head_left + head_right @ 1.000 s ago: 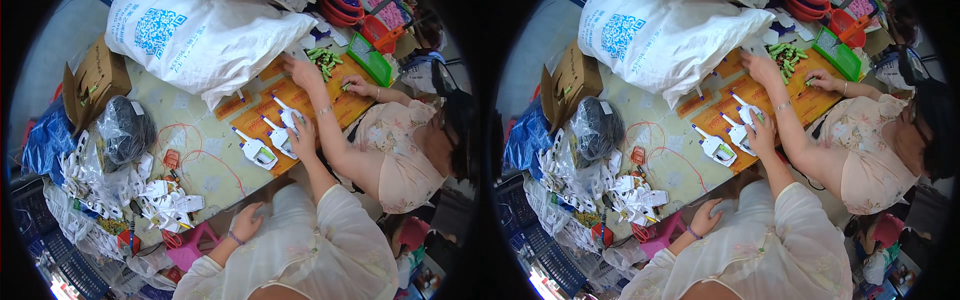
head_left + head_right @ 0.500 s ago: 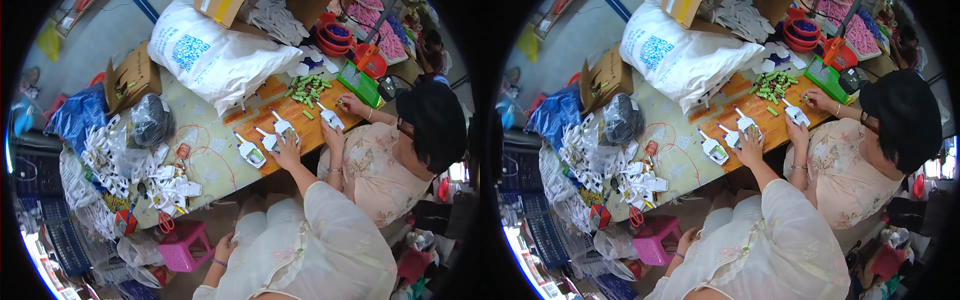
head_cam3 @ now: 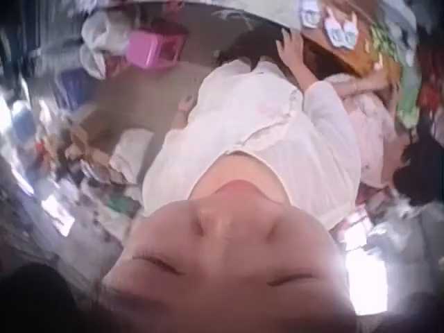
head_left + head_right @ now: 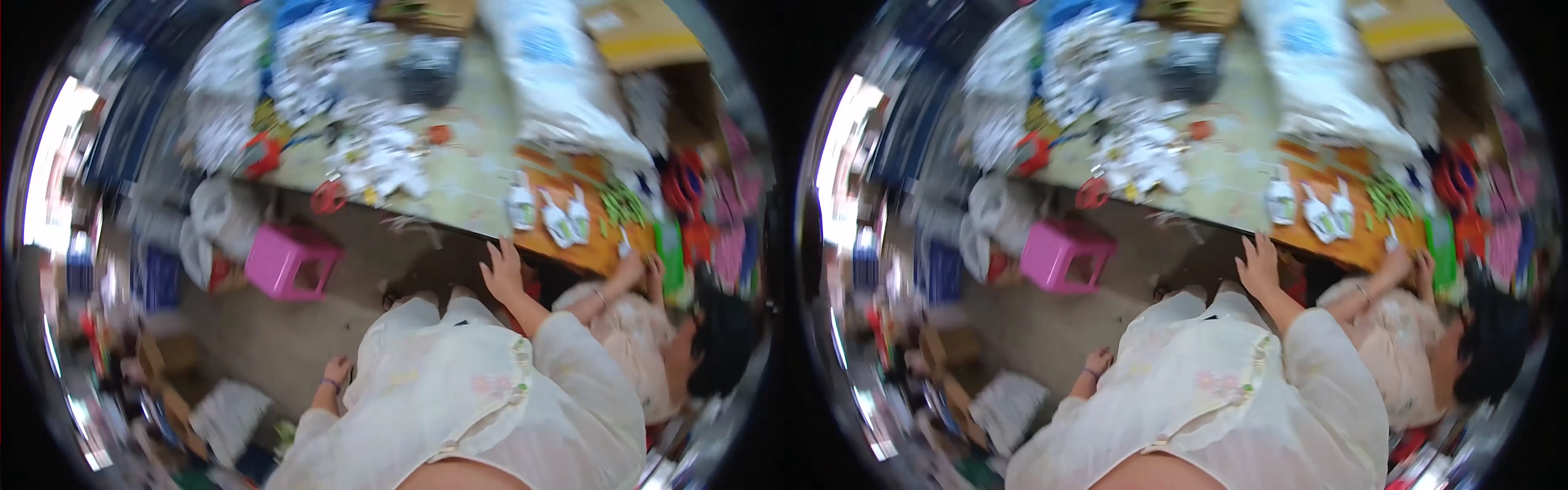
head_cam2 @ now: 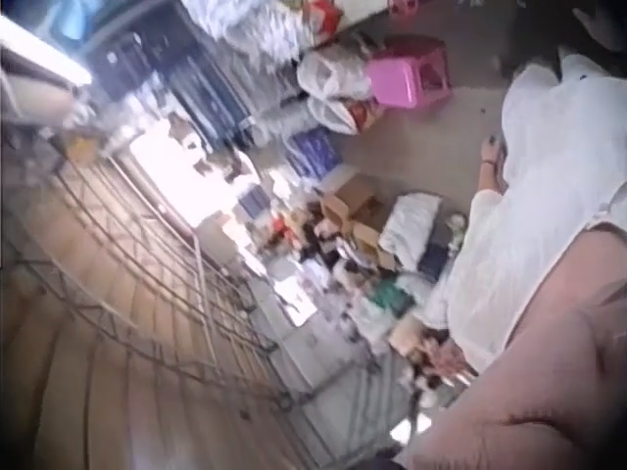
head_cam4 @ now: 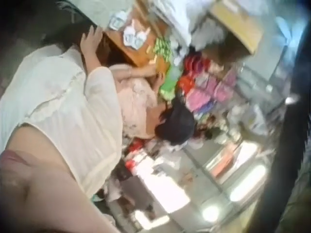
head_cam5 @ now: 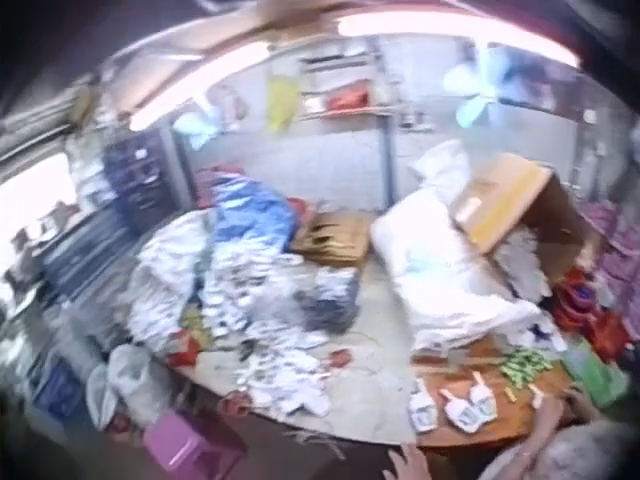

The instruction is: Soldering internal wiring onto circuit boards and speakers for toy walkie-talkies and assembling the plastic casing.

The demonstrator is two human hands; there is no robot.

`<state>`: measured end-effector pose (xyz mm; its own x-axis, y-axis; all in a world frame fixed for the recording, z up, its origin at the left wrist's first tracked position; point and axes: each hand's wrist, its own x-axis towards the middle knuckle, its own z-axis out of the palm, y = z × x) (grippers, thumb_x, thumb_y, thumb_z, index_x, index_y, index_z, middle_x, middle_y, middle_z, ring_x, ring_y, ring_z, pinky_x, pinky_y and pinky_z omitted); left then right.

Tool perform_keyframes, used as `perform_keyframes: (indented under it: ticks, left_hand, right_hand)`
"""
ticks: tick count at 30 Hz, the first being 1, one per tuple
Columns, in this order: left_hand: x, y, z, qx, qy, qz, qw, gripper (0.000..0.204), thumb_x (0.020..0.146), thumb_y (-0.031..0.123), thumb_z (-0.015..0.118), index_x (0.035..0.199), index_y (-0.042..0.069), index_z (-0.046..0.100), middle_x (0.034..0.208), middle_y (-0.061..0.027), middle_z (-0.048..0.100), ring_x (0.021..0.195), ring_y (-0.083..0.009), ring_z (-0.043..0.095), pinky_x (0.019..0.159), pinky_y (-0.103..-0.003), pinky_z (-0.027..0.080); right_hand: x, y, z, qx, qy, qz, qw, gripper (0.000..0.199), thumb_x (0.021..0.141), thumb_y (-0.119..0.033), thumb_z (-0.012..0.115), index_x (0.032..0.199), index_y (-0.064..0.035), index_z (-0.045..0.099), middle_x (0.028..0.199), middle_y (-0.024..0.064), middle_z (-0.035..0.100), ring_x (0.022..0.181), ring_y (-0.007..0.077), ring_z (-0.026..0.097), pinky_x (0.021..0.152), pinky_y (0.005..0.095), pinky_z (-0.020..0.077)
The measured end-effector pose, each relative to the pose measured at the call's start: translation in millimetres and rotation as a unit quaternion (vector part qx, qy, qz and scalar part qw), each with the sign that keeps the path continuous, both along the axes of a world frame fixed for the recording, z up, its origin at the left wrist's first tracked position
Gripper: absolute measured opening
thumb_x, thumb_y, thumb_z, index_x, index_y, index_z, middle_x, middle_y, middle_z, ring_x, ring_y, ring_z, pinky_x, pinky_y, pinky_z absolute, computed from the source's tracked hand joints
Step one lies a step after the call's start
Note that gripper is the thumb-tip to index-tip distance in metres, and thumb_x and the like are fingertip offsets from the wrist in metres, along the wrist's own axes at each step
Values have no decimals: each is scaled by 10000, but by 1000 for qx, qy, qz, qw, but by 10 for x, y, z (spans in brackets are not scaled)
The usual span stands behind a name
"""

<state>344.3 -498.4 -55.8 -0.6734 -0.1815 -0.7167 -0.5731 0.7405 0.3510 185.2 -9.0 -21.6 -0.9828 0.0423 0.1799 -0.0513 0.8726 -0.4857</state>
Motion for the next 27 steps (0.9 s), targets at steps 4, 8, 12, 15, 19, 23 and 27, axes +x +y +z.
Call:
perform_keyframes:
  ticks: [4,8,12,15,19,23,27]
  left_hand:
    - [374,-200,137,14,-44,169,984,522,795,342,595,1181,-9,572,1105,-199,626,1026,-295,607,897,-347,467]
    - [910,-660,-205,41,13,240,970,499,798,321,604,1174,-7,579,1077,-187,640,1009,-273,613,883,-347,470]
    - [646,-997,-164,81,54,196,976,404,792,318,597,1060,18,637,958,-191,662,891,-301,647,789,-369,500]
    - [399,-1361,-165,96,33,92,991,326,792,285,571,983,34,652,946,-194,654,874,-332,637,762,-399,501]
    - [98,-1711,-369,60,102,-118,986,250,789,236,536,916,43,630,931,-220,630,850,-392,610,733,-454,488]
    - [-423,-1934,-50,100,20,-8,995,281,847,226,476,988,13,592,993,-232,614,916,-413,588,795,-468,472]
    - [-922,-2451,3,227,-30,-28,973,321,881,256,490,1058,12,600,1042,-220,618,982,-350,591,845,-402,460]
  right_hand:
    - [193,-592,112,-45,19,196,979,355,753,-115,647,1090,-42,560,1189,195,482,1110,382,465,920,449,408]
    - [91,-1361,77,-78,-80,286,952,210,745,-116,640,944,-49,635,972,144,584,968,338,541,807,415,467]
    - [-56,-2140,-236,27,-385,297,873,184,767,-221,605,890,-117,694,840,91,632,938,308,572,797,437,458]
    - [-65,-2779,-146,237,-380,442,777,202,772,-296,573,877,-194,712,862,69,666,846,261,595,824,463,397]
    - [21,-2960,-525,-62,-491,358,791,239,774,-319,572,896,-141,675,944,154,656,925,313,607,813,421,439]
    - [-147,-3202,1,65,-511,356,780,242,783,-334,548,937,-191,668,964,102,656,943,282,603,790,407,457]
    - [-406,-3445,-317,133,-311,370,865,206,797,-291,518,921,-237,673,900,-14,641,922,198,543,740,413,404]
